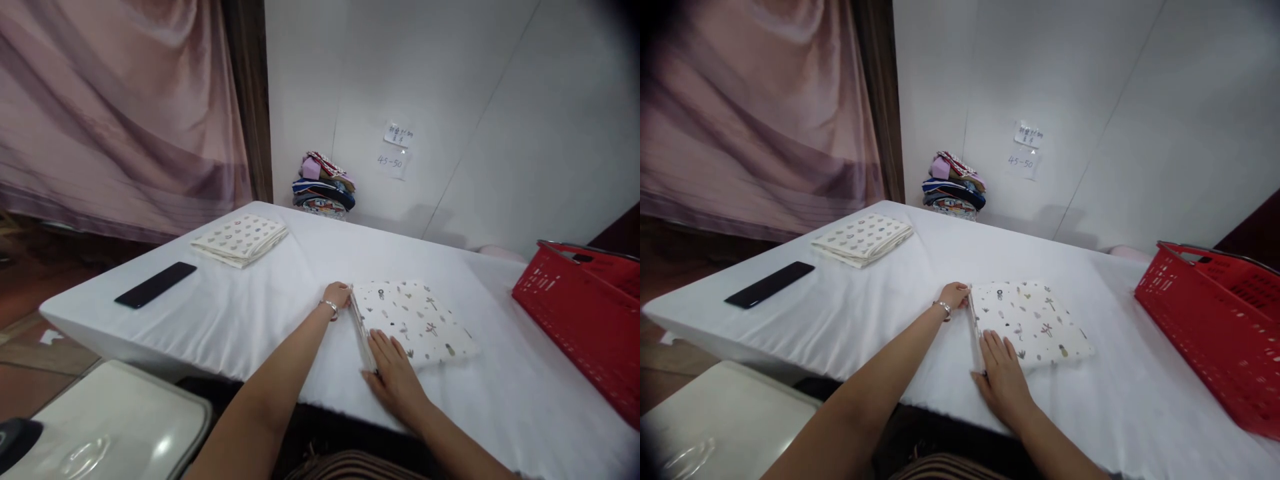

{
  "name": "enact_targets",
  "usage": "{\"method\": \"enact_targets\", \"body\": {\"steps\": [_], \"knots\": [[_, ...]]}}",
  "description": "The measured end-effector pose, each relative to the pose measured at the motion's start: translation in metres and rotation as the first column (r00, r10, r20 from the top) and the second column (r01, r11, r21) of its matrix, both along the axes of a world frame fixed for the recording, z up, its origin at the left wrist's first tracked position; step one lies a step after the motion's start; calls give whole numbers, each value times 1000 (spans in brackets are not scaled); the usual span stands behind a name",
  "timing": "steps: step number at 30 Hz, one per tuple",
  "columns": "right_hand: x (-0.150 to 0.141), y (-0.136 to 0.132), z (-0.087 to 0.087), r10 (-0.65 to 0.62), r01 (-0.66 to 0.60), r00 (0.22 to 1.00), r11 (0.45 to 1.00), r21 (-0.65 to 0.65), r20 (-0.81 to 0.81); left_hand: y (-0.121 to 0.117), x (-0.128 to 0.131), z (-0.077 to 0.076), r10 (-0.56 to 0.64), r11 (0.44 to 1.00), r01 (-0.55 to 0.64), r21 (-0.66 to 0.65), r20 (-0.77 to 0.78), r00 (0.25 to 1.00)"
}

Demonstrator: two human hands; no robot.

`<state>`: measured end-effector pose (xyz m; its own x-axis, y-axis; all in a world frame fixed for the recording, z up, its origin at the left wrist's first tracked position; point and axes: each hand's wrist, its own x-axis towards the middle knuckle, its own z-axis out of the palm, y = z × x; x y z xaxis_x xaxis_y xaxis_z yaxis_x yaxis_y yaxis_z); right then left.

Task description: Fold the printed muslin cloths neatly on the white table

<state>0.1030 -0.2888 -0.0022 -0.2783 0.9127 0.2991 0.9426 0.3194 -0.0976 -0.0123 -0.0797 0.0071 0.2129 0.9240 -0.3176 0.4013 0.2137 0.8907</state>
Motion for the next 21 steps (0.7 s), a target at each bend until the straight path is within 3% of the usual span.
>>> {"method": "enact_targets", "body": {"steps": [11, 17, 21], "knots": [[0, -3, -6, -4, 1, 999, 998, 58, 40, 3, -11, 4, -112, 993, 111, 44, 20, 994], [-2, -3, -6, -21, 18, 998, 998, 61, 57, -5, -18, 0, -185, 964, 192, 184, -57, 981], [-2, -3, -6, -28, 25, 999, 997, 73, 45, -8, -16, -1, -153, 924, 202, 324, -169, 974]]}}
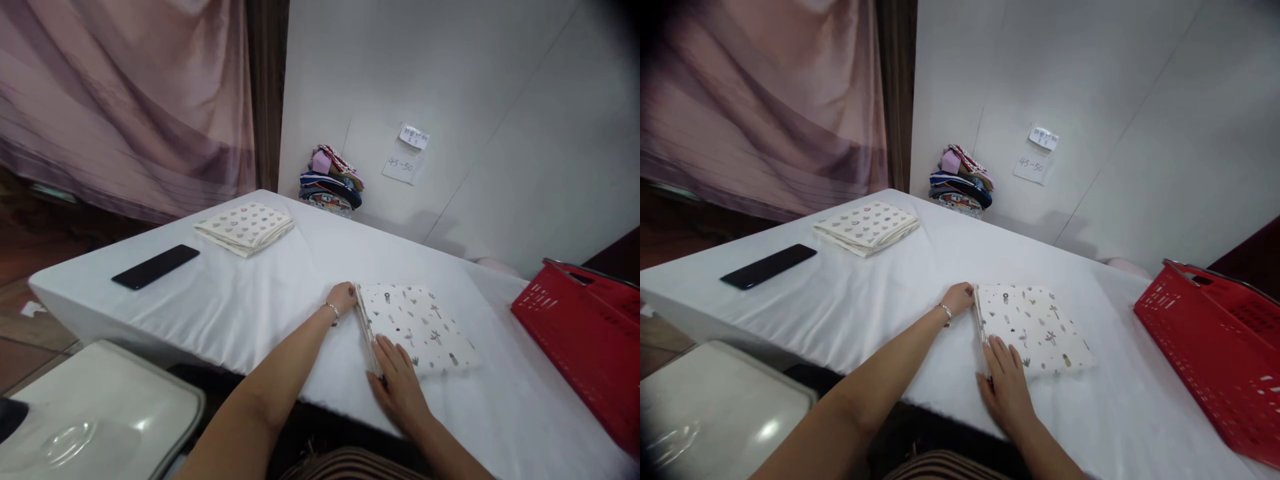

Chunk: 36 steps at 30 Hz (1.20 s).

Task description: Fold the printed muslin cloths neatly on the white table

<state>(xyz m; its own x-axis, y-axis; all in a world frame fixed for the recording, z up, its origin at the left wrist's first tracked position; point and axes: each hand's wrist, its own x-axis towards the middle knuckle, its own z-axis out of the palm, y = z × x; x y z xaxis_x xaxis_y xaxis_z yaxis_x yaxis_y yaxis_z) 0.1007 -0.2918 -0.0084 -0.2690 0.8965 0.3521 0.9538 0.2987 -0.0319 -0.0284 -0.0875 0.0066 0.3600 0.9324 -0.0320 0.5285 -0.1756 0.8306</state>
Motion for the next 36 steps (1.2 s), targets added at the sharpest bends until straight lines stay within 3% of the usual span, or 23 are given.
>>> {"method": "enact_targets", "body": {"steps": [4, 11, 21, 28, 36], "knots": [[0, 0, -2, 2, -2, 1000, 1000, 23, -11, -1, 6, 3, 31, 996, -23, 89, -90, 995], [-2, -1, -3, -5, 6, 1000, 999, 31, -25, -1, 10, 6, 14, 996, 3, 85, -205, 979], [-3, 0, -6, -25, 27, 998, 999, 40, -50, 12, 11, 3, -3, 999, 9, 47, -113, 994], [-6, 0, -4, -2, 3, 1000, 999, 42, -12, 24, 15, -3, 65, 992, -65, -109, -10, 998], [-8, 1, -4, 1, 1, 1000, 997, 78, -29, 28, 10, 2, 79, 946, -43, -322, 102, 992]]}}
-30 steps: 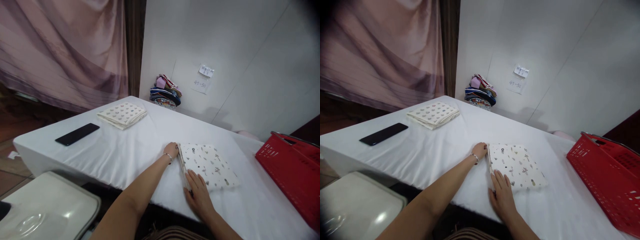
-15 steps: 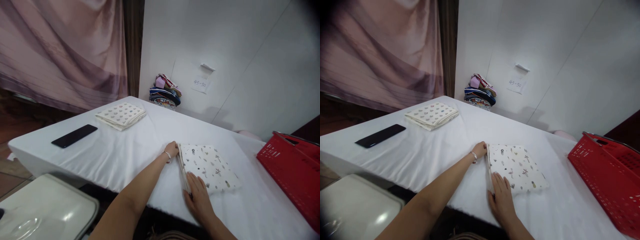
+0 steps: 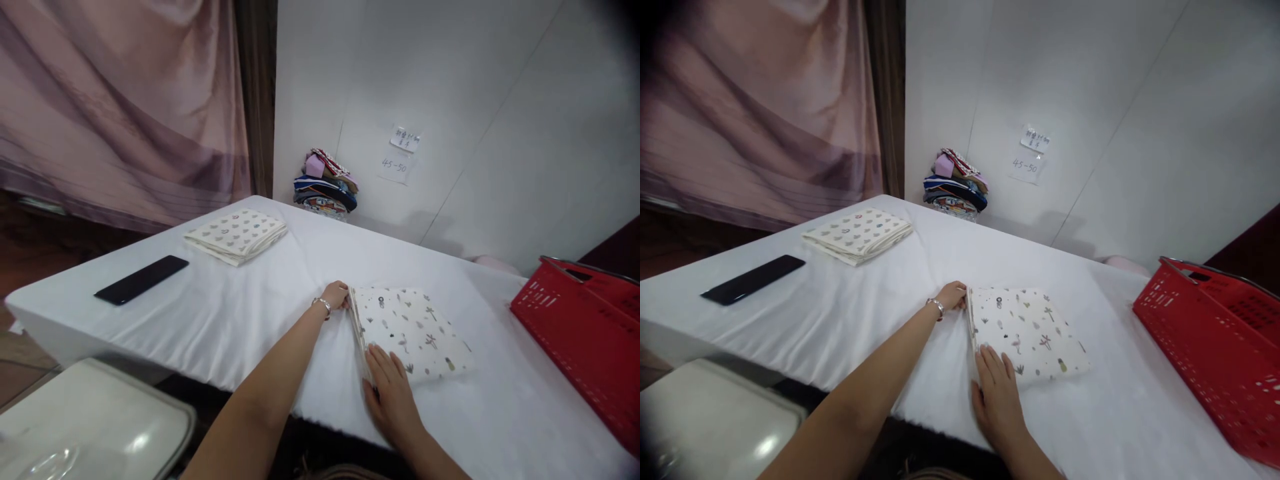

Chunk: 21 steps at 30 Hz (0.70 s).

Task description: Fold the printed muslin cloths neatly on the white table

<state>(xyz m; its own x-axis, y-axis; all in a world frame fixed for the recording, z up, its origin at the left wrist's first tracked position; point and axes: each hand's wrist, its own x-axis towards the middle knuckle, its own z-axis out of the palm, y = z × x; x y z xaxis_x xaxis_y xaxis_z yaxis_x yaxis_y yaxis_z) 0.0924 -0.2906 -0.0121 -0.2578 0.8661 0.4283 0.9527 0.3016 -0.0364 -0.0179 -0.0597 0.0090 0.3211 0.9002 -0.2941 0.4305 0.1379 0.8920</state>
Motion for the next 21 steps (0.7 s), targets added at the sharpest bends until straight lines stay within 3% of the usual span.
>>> {"method": "enact_targets", "body": {"steps": [6, 11, 16, 21], "knots": [[-1, -2, 1, -8, 6, 999, 998, -61, -38, -2, -2, 5, 18, 1000, -20, 18, 87, 996], [1, 0, 17, -48, 18, 987, 982, -190, -154, -1, 1, 1, 28, 997, -34, 73, 80, 996], [12, 16, 30, -127, 38, 957, 946, -321, -262, 5, -3, 2, 66, 981, -66, 180, 6, 998], [19, 26, 26, -157, 27, 935, 925, -379, -318, 4, -8, 14, 28, 968, 7, 252, -135, 990]]}}
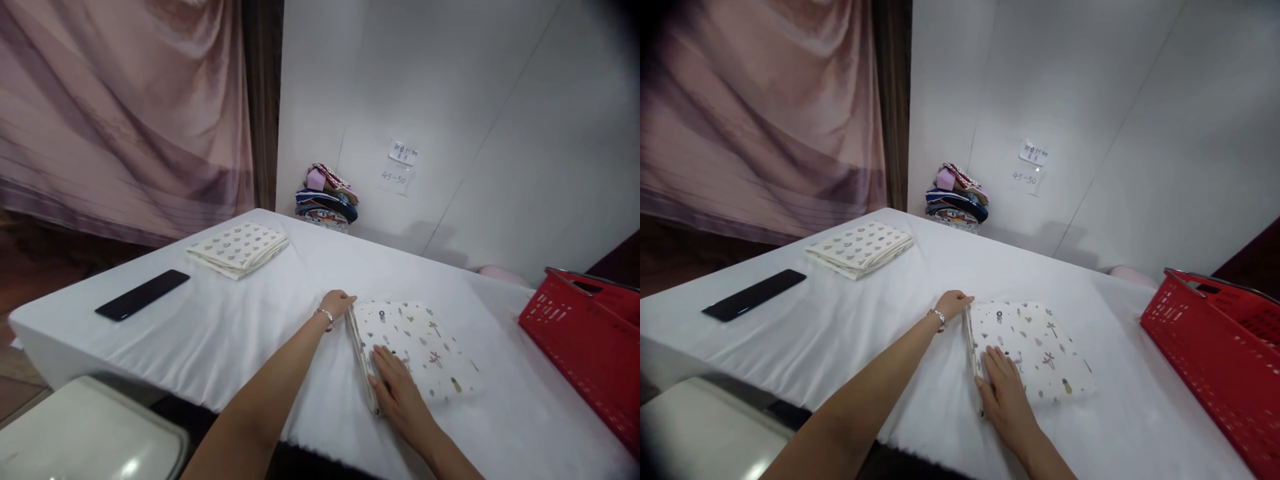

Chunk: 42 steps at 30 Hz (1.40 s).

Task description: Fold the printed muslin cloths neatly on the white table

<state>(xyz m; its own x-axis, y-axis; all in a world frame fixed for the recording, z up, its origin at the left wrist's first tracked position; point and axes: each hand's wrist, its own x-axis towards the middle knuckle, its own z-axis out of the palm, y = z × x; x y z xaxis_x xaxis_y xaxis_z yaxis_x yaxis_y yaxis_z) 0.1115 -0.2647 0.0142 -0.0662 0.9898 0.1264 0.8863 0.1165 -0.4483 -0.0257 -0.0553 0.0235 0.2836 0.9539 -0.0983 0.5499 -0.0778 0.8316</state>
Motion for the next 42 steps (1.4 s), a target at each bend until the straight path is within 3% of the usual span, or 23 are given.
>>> {"method": "enact_targets", "body": {"steps": [7, 16, 27, 34, 42], "knots": [[2, -5, -4, 19, -17, 996, 1000, 16, -90, -3, 8, 12, -84, 995, 90, 31, -179, 980], [22, -22, -9, -25, 48, 982, 992, 120, -187, -4, 8, 15, -64, 992, 87, 95, -219, 974], [42, -29, -11, -62, 96, 979, 980, 171, -194, -11, 5, 18, -115, 968, 167, 189, -262, 958], [48, -25, -20, -61, 95, 983, 977, 192, -175, -10, 10, 11, -132, 970, 197, 141, -379, 916], [50, -26, -28, -54, 85, 987, 975, 207, -149, -22, 11, 15, -132, 942, 239, 235, -397, 909]]}}
